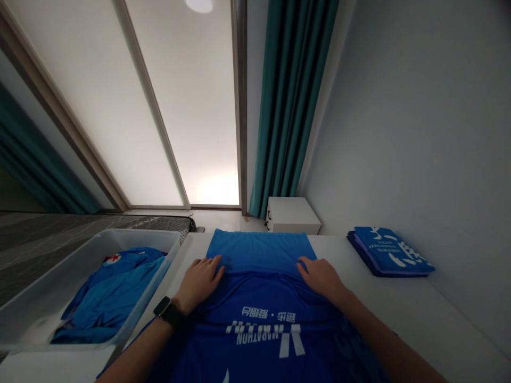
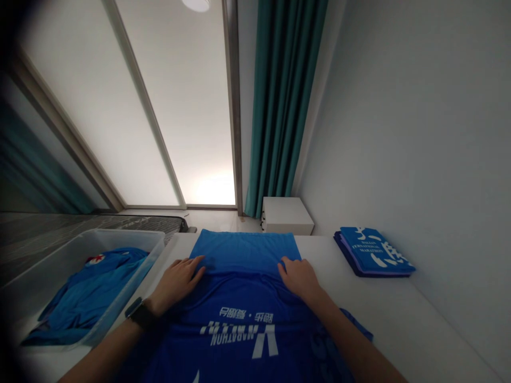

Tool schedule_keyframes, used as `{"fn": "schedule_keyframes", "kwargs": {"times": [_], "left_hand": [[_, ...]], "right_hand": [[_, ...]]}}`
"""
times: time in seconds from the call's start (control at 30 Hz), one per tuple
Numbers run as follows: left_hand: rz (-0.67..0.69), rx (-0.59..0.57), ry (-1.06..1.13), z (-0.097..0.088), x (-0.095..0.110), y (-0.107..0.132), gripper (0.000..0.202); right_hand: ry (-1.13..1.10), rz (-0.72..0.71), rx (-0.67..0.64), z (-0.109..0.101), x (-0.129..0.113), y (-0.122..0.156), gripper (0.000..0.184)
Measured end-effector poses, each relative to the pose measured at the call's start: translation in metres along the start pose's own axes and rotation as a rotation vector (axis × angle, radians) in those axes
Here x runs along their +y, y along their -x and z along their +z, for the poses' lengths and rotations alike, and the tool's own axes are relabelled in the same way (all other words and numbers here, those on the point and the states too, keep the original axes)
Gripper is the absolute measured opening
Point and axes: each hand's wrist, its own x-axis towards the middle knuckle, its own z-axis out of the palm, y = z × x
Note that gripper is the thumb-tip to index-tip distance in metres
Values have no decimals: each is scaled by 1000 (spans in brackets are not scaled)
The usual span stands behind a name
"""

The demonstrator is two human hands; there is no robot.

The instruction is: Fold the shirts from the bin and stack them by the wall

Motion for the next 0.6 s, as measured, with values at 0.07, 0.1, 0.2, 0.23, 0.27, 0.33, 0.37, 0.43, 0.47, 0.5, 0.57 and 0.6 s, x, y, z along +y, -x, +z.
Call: {"fn": "schedule_keyframes", "kwargs": {"times": [0.07, 0.1, 0.2, 0.23, 0.27, 0.33, 0.37, 0.43, 0.47, 0.5, 0.57, 0.6], "left_hand": [[53, 35, 27, 6, 0, -10, 43], [69, 55, 37, 11, 0, -14, 45], [49, 54, 60, 32, -1, -22, 53], [28, 32, 64, 39, -3, -24, 54], [5, 9, 67, 45, -5, -27, 55], [-32, -24, 70, 54, -11, -33, 55], [-43, -34, 73, 56, -13, -37, 55], [-63, -60, 78, 57, -16, -48, 56], [-74, -80, 80, 56, -16, -54, 57], [-82, -98, 79, 55, -15, -61, 58], [-89, -121, 69, 54, -14, -71, 60], [-88, -120, 60, 55, -13, -75, 61]], "right_hand": [[-43, -46, 41, 2, 1, -13, 48], [-59, -81, 72, 6, 1, -19, 49], [-77, -131, 83, 28, 3, -34, 56], [-76, -121, 54, 36, 4, -37, 58], [-75, -110, 25, 43, 6, -41, 60], [-81, -101, -13, 53, 10, -47, 64], [-88, -101, -22, 56, 13, -52, 66], [-104, -94, -37, 58, 17, -62, 68], [-109, -82, -45, 57, 19, -68, 69], [-110, -71, -49, 57, 20, -75, 69], [-100, -53, -36, 57, 22, -87, 69], [-92, -51, -20, 58, 23, -92, 68]]}}
